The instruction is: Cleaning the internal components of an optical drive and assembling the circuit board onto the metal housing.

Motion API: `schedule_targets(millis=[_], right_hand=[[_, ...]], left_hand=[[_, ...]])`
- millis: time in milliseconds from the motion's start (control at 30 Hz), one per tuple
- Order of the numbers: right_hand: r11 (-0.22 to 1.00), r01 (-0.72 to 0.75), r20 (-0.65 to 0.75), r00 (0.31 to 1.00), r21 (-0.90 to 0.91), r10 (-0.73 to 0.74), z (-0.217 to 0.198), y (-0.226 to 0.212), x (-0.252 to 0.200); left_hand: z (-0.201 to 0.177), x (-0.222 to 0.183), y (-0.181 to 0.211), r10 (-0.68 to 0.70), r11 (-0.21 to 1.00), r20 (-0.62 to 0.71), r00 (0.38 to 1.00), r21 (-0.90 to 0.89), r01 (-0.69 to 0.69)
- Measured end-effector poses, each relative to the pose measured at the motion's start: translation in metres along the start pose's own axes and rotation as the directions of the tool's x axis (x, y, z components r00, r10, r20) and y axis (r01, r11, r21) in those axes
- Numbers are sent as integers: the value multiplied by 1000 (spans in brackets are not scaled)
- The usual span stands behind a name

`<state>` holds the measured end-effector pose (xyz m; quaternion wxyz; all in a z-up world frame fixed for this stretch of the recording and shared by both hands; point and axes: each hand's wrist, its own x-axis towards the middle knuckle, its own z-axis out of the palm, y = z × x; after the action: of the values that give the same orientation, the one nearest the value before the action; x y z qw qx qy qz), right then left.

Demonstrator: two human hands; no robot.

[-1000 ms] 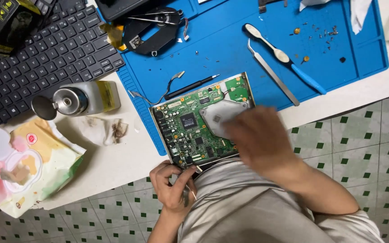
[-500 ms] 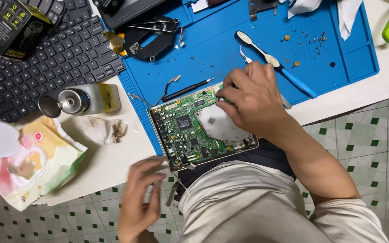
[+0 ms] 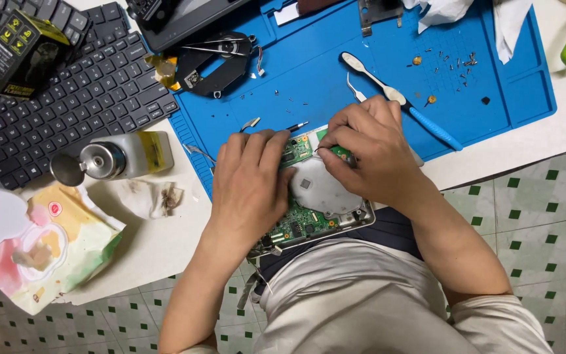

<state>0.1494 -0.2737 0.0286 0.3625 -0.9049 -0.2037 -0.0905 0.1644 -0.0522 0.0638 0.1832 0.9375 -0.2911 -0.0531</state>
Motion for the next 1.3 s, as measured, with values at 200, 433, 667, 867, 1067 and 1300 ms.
schedule_targets(millis=[200,433,667,867,1067,1300], right_hand=[[998,-26,-36,999,-60,24,6,-6,2],[992,-113,-69,992,-55,109,12,-9,-2],[994,-103,-35,994,38,105,1,-13,-6],[999,-48,3,999,8,48,-17,-26,-24],[996,-1,202,979,-85,18,-27,-47,-67],[986,52,304,953,-155,-3,-17,-53,-90]], left_hand=[[12,1,-4,6,999,-29,1000,33,-6],[14,2,-6,-23,1000,-7,1000,-9,23],[13,1,-4,15,1000,-49,999,5,-15],[19,-4,-6,-27,1000,-77,997,5,27],[-15,-38,7,27,994,-101,994,-102,-38],[-13,-63,20,26,994,164,986,-105,-9]])
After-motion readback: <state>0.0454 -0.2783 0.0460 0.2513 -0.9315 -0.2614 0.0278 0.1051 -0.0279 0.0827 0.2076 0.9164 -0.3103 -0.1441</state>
